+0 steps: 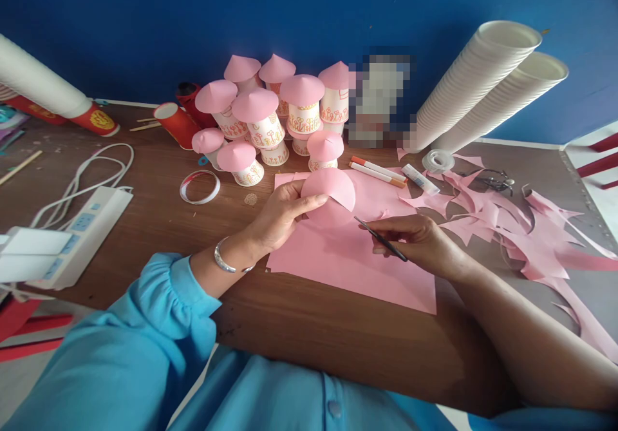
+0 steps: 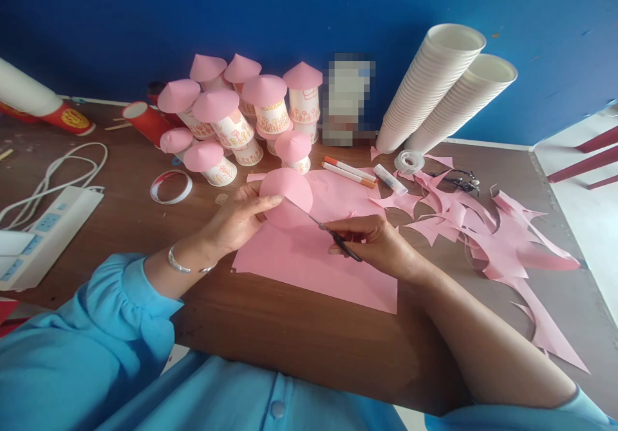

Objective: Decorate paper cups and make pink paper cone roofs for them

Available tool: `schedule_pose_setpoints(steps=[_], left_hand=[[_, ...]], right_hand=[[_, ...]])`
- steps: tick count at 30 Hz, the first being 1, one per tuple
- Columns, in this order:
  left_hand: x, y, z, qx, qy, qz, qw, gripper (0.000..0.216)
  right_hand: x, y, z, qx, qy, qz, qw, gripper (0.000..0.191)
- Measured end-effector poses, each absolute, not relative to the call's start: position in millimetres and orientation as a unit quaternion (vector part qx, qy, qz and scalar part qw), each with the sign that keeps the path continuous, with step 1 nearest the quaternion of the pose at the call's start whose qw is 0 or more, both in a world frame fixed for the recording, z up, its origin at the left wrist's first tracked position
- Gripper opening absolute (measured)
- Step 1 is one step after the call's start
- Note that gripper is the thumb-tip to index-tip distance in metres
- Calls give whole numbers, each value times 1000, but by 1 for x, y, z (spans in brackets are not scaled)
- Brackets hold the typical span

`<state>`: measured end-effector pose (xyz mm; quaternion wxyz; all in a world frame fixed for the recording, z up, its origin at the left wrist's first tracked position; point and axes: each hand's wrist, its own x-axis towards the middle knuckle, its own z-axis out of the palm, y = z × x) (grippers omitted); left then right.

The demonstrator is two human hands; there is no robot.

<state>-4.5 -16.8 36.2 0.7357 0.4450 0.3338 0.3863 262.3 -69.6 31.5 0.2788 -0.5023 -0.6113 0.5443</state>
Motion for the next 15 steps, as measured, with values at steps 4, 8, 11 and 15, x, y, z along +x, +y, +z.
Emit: schedule_pose_setpoints(steps=[4, 8, 11, 15], left_hand=[[-4, -17, 38, 438, 339, 394, 733, 31], [-3, -16, 39, 440, 336, 398, 731, 30], [-3, -16, 39, 435, 335, 419, 723, 29], [-4, -15, 38, 444, 332, 418, 719, 28]], right_hand=[[262, -70, 34, -506, -605, 549, 275, 45], [263, -70, 36, -509, -603, 552, 269, 42], [265, -70, 36, -507, -601, 555, 270, 39], [264, -70, 35, -502, -597, 563, 274, 38]])
